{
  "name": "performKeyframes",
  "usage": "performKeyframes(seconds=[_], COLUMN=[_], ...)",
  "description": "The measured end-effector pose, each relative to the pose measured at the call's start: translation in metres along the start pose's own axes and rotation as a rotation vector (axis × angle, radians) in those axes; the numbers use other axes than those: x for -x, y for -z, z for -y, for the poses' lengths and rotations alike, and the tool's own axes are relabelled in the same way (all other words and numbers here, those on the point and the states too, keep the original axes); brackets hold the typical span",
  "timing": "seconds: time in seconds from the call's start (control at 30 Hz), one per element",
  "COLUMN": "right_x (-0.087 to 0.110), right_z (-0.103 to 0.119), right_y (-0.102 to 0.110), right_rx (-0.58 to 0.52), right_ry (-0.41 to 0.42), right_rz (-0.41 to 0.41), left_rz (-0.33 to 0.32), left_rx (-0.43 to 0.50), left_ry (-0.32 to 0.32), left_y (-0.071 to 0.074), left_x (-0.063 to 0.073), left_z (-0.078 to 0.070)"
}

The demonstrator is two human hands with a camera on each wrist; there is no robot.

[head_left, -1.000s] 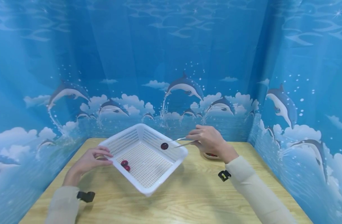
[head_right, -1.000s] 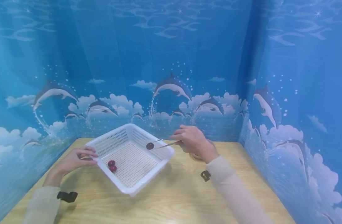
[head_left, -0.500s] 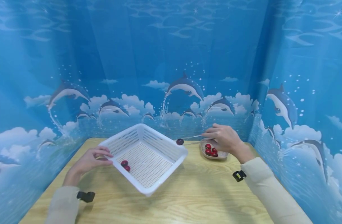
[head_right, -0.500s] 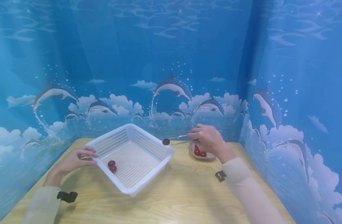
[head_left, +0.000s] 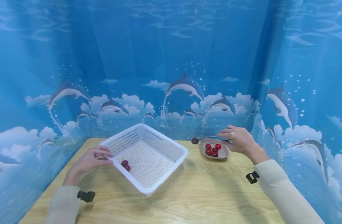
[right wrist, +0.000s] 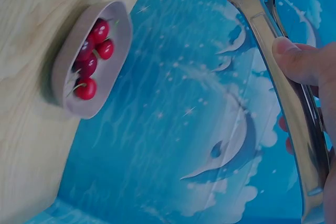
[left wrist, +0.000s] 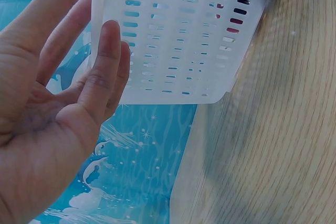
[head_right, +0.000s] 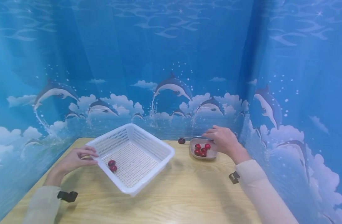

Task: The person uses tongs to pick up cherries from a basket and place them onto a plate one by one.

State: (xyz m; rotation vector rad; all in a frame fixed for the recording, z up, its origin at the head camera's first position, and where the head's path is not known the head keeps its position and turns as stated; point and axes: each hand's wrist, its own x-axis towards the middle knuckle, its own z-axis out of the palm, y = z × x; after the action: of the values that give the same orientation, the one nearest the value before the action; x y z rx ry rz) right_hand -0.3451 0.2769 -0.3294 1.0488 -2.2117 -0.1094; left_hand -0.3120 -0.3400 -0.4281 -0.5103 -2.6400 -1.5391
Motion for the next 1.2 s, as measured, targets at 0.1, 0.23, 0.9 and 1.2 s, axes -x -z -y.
performKeyframes(seconds=[0.1,0.23,0.9,1.2], right_x=[0.008,0.017,0.058,0.068], right_z=[-0.006,-0.014,-0.043,-0.050], right_y=[-0.002,-0.005,-0.019,-0.023], right_rx=[-0.001,0.002,-0.011,-0.036], right_ry=[-0.028,-0.087,-0.276,-0.308], right_rz=[0.026,0.085,0.345,0.404], left_rz=[-0.001,-0.007,-0.017,-0.003], left_rx=[-0.003,0.002,-0.018,-0.018], left_ry=[-0.002,-0.002,-0.008,-0.007], left_y=[0.000,0.000,-0.001,0.001], left_x=[0.000,-0.001,-0.001,0.000], left_z=[-0.001,-0.002,0.000,0.001])
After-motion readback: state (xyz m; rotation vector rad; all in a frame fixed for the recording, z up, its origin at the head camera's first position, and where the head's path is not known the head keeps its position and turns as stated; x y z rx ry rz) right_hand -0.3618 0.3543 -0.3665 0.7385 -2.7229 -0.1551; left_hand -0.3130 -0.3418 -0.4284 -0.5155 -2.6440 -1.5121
